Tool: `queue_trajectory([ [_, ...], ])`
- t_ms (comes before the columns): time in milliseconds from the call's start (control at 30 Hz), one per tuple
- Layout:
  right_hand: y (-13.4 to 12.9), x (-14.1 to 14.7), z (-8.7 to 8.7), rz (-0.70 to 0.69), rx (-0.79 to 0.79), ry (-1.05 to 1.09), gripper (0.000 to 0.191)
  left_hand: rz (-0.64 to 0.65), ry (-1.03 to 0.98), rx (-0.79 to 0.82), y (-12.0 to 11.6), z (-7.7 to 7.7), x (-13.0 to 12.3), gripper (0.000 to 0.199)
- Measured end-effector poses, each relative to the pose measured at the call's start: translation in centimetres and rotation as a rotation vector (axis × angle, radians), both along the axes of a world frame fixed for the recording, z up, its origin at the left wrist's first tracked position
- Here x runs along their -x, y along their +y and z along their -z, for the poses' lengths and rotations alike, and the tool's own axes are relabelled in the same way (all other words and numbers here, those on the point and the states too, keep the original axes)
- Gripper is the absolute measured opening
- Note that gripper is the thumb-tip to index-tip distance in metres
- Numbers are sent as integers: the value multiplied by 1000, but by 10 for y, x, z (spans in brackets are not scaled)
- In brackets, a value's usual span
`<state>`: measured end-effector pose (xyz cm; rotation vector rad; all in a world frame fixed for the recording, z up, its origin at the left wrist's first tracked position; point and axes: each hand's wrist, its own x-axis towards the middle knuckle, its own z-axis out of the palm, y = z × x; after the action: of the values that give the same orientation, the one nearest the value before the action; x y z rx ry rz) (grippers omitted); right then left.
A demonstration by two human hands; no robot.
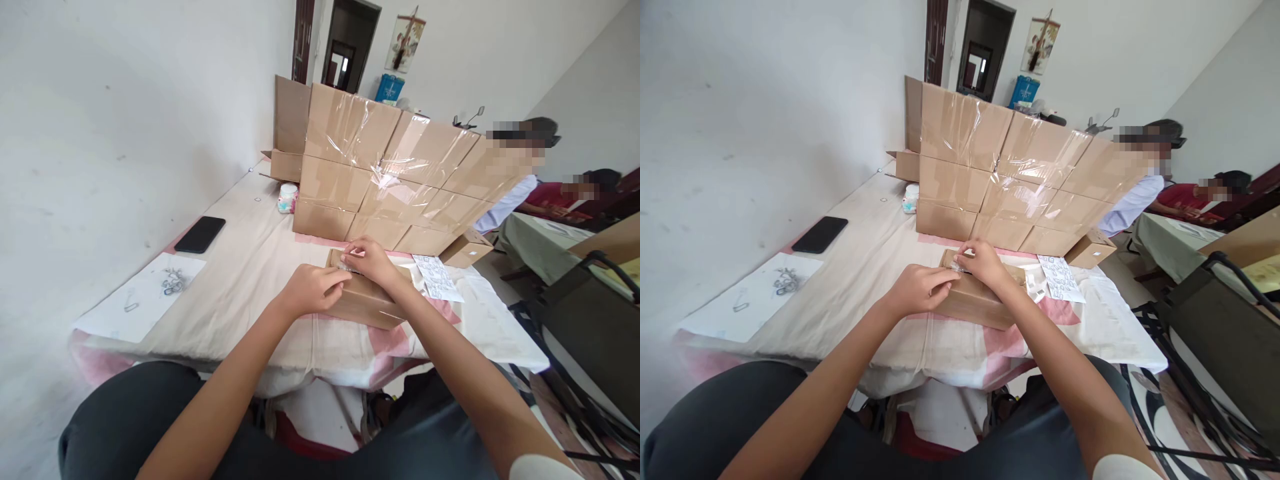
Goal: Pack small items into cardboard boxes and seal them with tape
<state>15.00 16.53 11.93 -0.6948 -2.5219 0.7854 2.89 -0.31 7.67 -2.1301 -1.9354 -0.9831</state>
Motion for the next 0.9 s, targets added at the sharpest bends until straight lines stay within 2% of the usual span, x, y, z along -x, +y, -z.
queue_trajectory([
  [33,2,1,0,22,-8,-14,19,4,10,2,0,0,0,36],
  [67,3,1,0,53,-19,-32,35,12,28,6,0,0,0,37],
  [167,7,4,-8,169,-62,-115,106,37,110,15,1,1,0,36],
  [200,9,4,-12,198,-85,-147,115,37,135,14,1,1,0,35],
  [233,13,3,-17,225,-119,-173,113,33,152,11,1,1,0,35],
  [300,26,-7,-25,288,-209,-178,90,26,164,5,1,1,0,33],
  [400,59,-47,-26,451,-228,-89,59,29,153,-3,1,3,2,28],
  [500,92,-109,-9,664,-149,2,40,-19,93,-100,1,12,7,28],
  [567,106,-148,8,737,-86,-34,30,-84,-20,-234,1,22,12,26],
  [667,111,-180,30,692,23,-102,20,-233,-306,-412,2,42,18,22],
  [767,111,-185,42,573,144,-148,23,-349,-577,-428,1,68,17,29],
  [900,111,-187,57,583,278,-175,32,-465,-644,-376,-9,104,10,37],
])
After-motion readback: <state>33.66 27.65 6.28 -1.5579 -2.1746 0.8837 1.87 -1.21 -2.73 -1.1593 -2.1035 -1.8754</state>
